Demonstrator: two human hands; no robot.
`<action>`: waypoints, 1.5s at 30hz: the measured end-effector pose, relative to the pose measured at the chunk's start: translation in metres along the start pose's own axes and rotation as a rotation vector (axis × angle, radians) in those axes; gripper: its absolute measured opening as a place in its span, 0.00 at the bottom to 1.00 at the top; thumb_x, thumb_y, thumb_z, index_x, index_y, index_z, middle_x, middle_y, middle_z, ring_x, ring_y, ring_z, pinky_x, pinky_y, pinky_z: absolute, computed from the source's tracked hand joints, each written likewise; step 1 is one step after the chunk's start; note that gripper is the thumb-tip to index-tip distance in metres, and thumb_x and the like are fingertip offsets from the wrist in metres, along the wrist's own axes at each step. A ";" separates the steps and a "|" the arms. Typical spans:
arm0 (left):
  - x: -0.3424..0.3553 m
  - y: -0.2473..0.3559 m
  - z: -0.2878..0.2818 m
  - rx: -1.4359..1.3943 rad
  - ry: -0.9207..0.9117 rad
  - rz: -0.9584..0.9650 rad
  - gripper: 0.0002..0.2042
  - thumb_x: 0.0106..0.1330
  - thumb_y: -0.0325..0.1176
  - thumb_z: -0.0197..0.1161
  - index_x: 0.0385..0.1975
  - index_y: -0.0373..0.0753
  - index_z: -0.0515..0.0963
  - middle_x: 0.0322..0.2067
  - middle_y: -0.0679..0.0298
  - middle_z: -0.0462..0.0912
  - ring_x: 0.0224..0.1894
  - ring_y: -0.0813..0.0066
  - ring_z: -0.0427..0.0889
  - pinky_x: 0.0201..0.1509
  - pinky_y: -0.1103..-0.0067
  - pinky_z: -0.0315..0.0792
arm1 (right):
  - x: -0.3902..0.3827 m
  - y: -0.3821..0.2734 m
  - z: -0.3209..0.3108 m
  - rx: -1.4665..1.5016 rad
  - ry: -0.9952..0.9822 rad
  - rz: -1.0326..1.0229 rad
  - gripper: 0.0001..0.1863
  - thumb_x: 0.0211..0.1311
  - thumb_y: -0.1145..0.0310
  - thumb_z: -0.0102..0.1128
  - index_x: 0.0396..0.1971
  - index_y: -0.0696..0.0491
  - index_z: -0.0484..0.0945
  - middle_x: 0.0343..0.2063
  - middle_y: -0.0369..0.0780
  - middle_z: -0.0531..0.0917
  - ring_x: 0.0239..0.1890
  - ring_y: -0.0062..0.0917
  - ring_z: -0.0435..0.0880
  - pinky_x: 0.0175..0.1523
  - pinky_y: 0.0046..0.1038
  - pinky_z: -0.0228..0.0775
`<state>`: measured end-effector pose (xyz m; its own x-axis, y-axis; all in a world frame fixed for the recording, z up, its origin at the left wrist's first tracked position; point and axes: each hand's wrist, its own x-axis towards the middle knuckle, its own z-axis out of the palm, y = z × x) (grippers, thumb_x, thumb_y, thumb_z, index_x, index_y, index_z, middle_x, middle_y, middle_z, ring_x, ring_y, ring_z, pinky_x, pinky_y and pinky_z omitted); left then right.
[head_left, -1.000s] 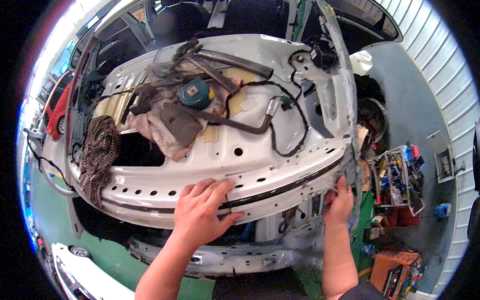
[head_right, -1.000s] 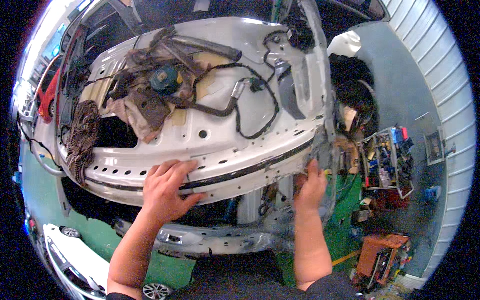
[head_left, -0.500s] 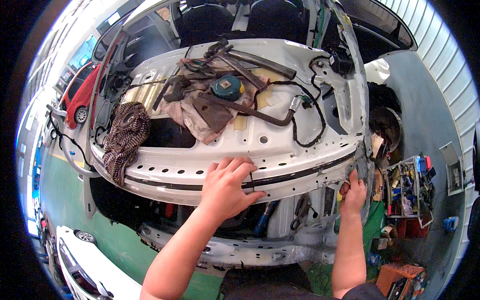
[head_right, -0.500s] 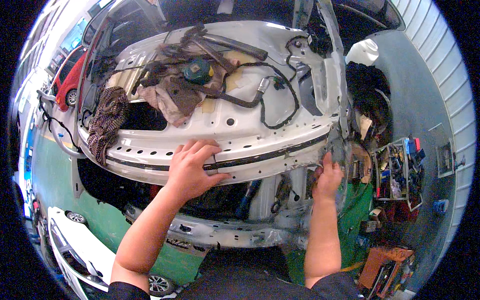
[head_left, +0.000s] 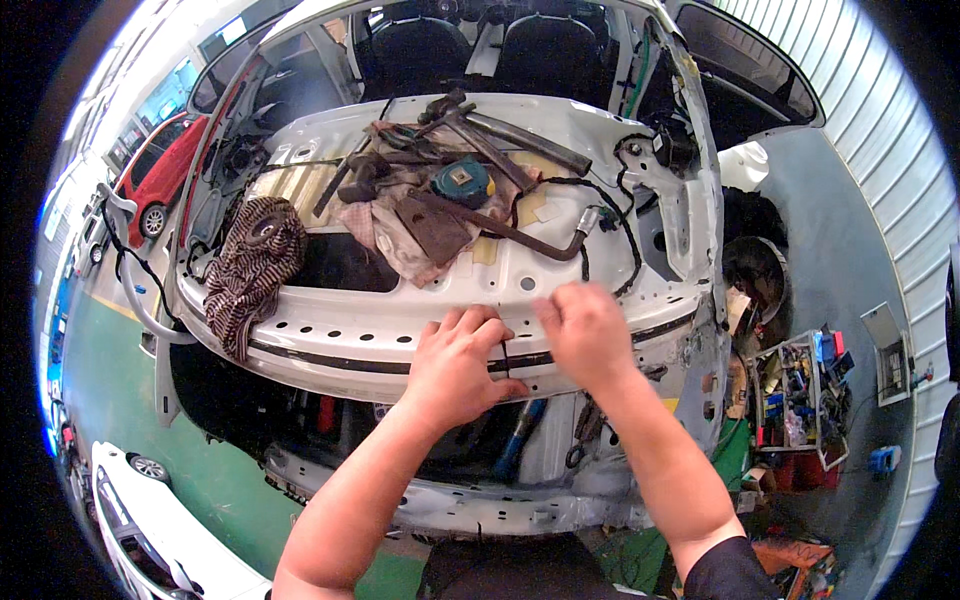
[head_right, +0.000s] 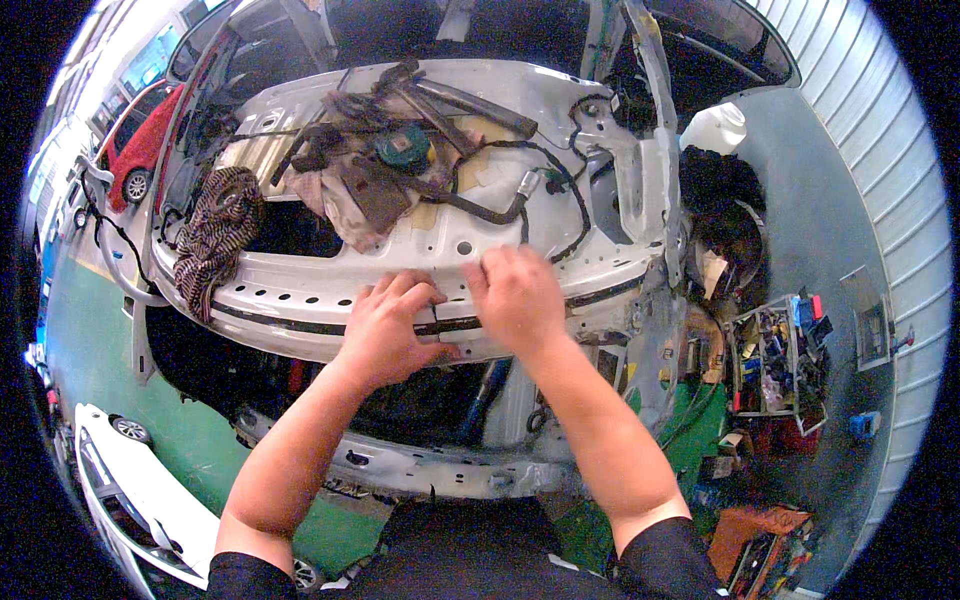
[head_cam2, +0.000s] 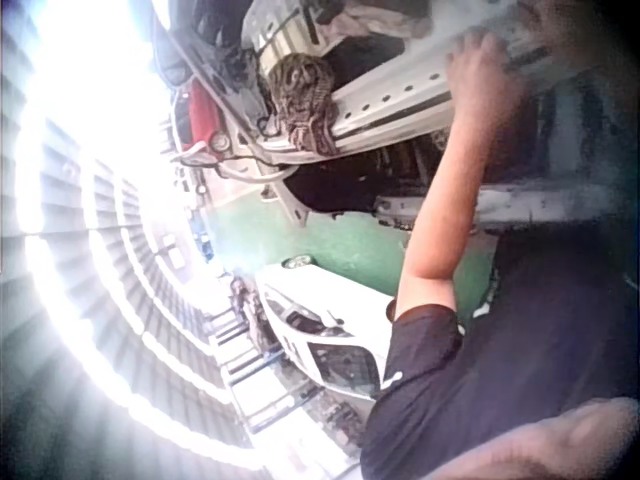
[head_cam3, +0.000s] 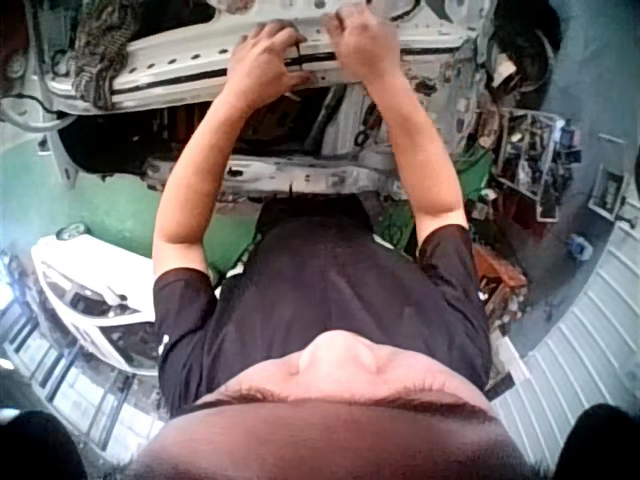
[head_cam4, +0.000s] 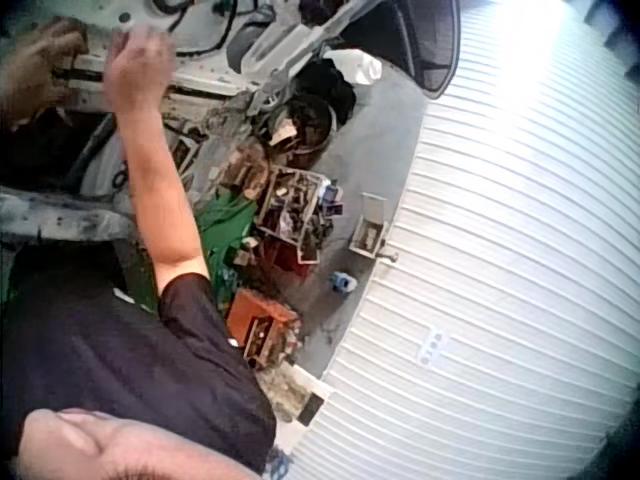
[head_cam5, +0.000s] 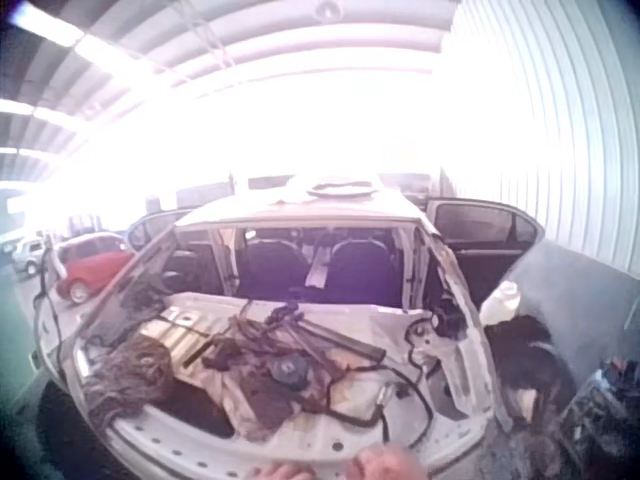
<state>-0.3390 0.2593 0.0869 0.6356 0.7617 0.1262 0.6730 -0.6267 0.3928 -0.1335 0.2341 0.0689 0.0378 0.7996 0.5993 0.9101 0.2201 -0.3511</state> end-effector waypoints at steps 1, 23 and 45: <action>0.001 -0.001 -0.001 -0.006 -0.017 -0.004 0.30 0.43 0.48 0.81 0.47 0.45 0.80 0.52 0.64 0.77 0.59 0.60 0.75 0.60 0.63 0.70 | -0.004 -0.004 0.006 -0.053 -0.049 0.018 0.16 0.67 0.58 0.59 0.24 0.55 0.77 0.26 0.44 0.80 0.33 0.42 0.80 0.40 0.41 0.73; 0.008 0.003 0.001 -0.111 -0.047 0.182 0.30 0.52 0.37 0.75 0.56 0.39 0.76 0.55 0.54 0.80 0.59 0.52 0.77 0.66 0.62 0.68 | -0.014 -0.001 0.014 -0.144 0.022 0.069 0.12 0.65 0.64 0.58 0.23 0.53 0.78 0.25 0.43 0.82 0.32 0.41 0.82 0.40 0.40 0.75; 0.024 0.038 0.033 0.232 -0.059 0.330 0.36 0.57 0.42 0.70 0.65 0.35 0.66 0.62 0.51 0.72 0.65 0.45 0.68 0.67 0.57 0.63 | -0.025 -0.004 -0.002 0.277 0.248 0.266 0.14 0.69 0.60 0.56 0.36 0.56 0.76 0.34 0.46 0.82 0.40 0.44 0.80 0.49 0.41 0.71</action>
<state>-0.2861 0.2484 0.0746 0.8478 0.5068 0.1560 0.4923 -0.8616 0.1235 -0.1372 0.2125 0.0564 0.3841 0.6979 0.6044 0.7118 0.1931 -0.6753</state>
